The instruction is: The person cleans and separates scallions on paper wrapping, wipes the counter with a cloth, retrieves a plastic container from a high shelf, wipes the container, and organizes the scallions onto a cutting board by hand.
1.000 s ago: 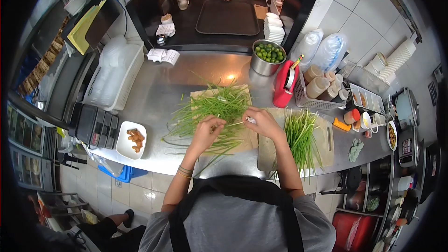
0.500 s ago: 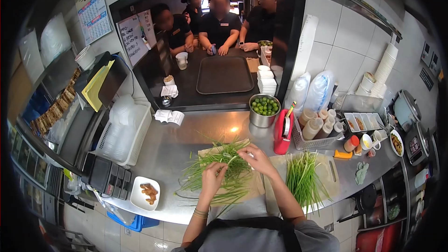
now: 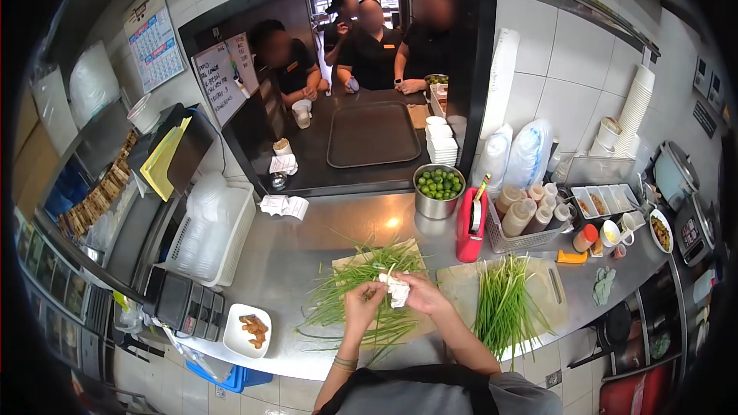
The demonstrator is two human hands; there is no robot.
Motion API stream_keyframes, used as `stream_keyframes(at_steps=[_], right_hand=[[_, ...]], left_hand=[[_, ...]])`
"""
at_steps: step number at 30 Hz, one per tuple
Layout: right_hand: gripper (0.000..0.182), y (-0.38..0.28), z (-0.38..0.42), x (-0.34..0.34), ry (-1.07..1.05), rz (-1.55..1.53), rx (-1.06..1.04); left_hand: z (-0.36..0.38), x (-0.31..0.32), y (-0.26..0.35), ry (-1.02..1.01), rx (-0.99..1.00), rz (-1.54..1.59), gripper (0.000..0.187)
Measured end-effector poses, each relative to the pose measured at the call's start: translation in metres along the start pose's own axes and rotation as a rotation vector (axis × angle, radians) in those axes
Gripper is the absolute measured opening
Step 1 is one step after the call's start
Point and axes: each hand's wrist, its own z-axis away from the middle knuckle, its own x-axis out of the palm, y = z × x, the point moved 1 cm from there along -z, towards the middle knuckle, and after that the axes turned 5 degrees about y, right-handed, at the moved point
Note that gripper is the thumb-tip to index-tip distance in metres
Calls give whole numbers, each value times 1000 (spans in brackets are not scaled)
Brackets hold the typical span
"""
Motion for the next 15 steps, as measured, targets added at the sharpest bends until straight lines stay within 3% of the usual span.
stream_keyframes(at_steps=[4, 7, 10, 15], right_hand=[[24, -1, 7, 5, -95, 42, -12], [18, 10, 0, -5, -11, 290, -133], [12, 9, -1, -10, 69, 443, -126], [10, 1, -2, -11, 57, 364, -161]], left_hand=[[2, -2, 16, 36, 19, -97, 10], [3, -2, 29, 28, 99, -231, 8], [5, 0, 23, 17, 153, -261, 8], [4, -1, 25, -46, 104, -233, 8]])
